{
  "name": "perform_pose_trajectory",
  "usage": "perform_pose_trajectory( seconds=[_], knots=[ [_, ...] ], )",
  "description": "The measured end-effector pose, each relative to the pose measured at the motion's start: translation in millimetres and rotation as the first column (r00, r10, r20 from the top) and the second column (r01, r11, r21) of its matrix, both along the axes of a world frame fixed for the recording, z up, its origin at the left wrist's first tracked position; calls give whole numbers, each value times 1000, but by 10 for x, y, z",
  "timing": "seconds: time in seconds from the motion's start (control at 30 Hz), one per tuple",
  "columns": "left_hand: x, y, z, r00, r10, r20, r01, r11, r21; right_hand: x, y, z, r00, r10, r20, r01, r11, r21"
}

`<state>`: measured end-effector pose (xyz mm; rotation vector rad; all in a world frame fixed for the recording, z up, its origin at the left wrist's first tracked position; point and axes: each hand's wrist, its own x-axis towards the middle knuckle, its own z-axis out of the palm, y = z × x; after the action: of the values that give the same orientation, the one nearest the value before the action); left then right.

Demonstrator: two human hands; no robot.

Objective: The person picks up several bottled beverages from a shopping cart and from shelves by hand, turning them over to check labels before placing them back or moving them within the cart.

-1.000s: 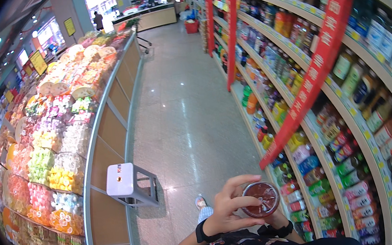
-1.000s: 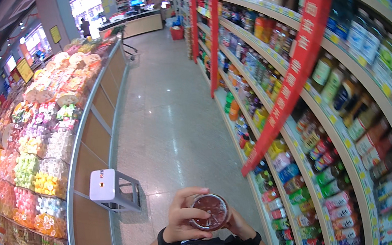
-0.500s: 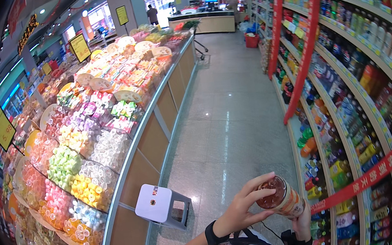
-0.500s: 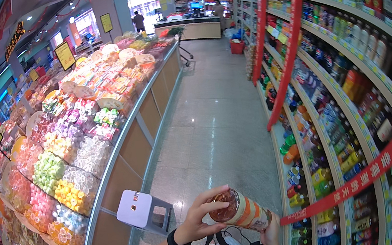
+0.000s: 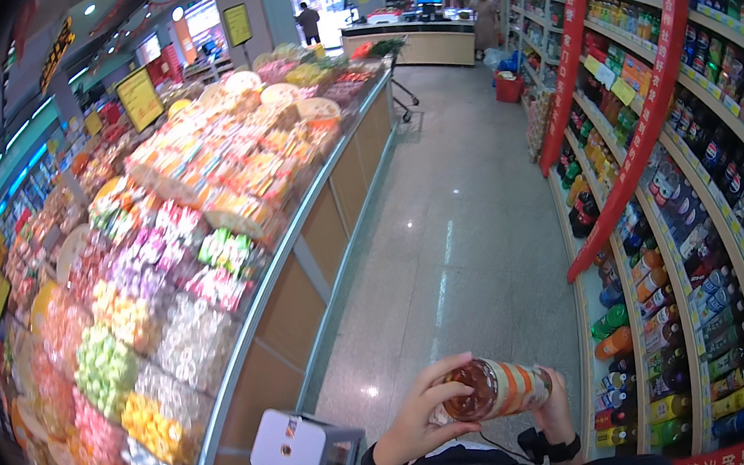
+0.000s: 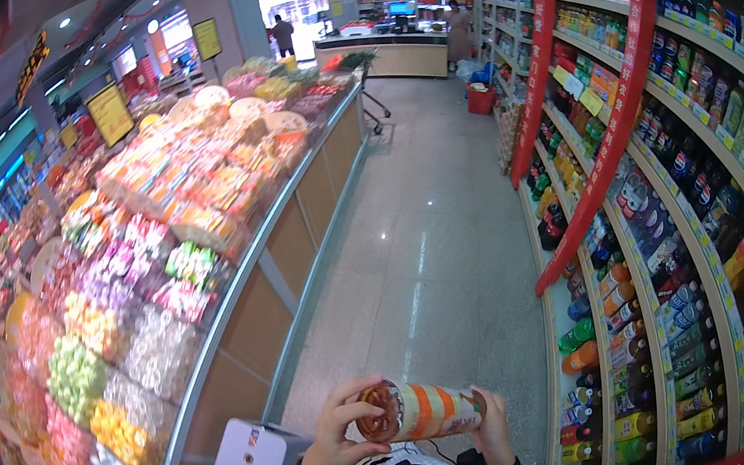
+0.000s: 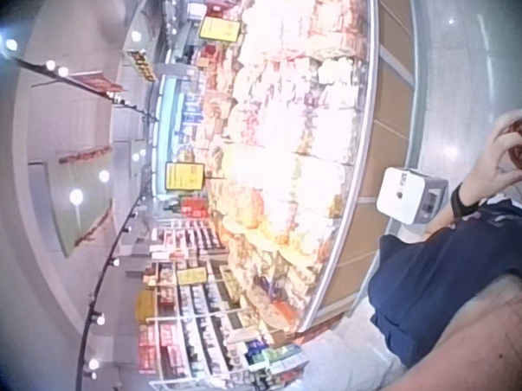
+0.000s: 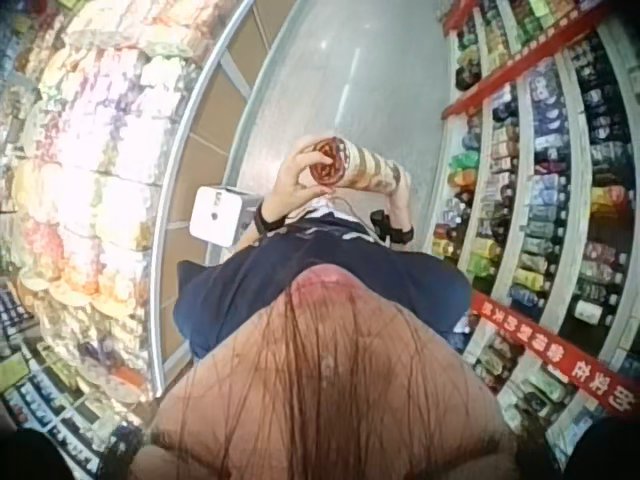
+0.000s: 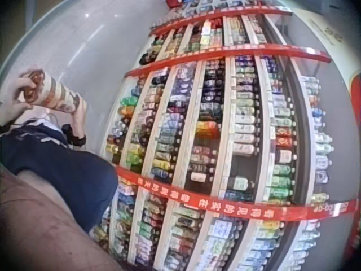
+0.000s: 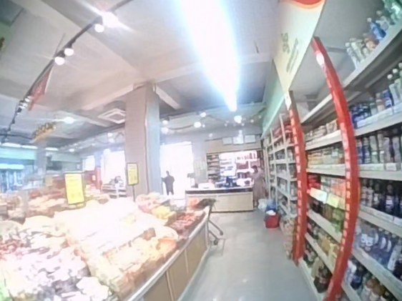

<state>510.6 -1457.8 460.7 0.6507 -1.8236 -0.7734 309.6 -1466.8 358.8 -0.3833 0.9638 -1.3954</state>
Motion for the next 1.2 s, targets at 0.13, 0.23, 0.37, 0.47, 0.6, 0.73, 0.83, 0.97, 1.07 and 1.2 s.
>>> perform_pose_trajectory(
  seconds=[0.13, 0.23, 0.37, 0.47, 0.6, 0.73, 0.83, 0.97, 1.07, 1.2],
  knots=[
    [9, -986, 71, 997, 68, -20, -69, 996, -48, -116, -1095, 211, 998, -5, -70, -1, 996, -90],
    [-43, -1609, -65, 973, 181, -141, -188, 982, -33, -95, -1717, 415, 989, -64, -135, 44, 988, -146],
    [-258, -2493, -114, 932, 202, -302, -204, 979, 24, -302, -2313, 377, 956, -82, -283, 29, 982, -185],
    [-382, -3163, -265, 924, 128, -361, -100, 991, 94, -426, -2717, 420, 953, -122, -278, 68, 978, -198],
    [-557, -4046, -452, 925, 52, -376, -8, 993, 116, -523, -3350, 299, 889, -295, -351, 212, 944, -254],
    [-565, -4982, -498, 915, -73, -397, 131, 984, 122, -446, -4169, 282, 773, -549, -318, 431, 822, -372],
    [-486, -5707, -426, 910, -151, -387, 242, 950, 198, -439, -4776, 303, 750, -588, -302, 439, 785, -437],
    [-401, -6597, -342, 895, -196, -400, 344, 875, 341, -340, -5623, 425, 674, -683, -282, 473, 692, -545],
    [-292, -7169, -409, 951, -257, -170, 308, 799, 516, -338, -6189, 475, 603, -745, -284, 468, 619, -630],
    [-416, -7806, -438, 946, -232, -226, 324, 715, 620, -507, -7226, 638, 660, -717, -223, 459, 621, -635]
  ],
)
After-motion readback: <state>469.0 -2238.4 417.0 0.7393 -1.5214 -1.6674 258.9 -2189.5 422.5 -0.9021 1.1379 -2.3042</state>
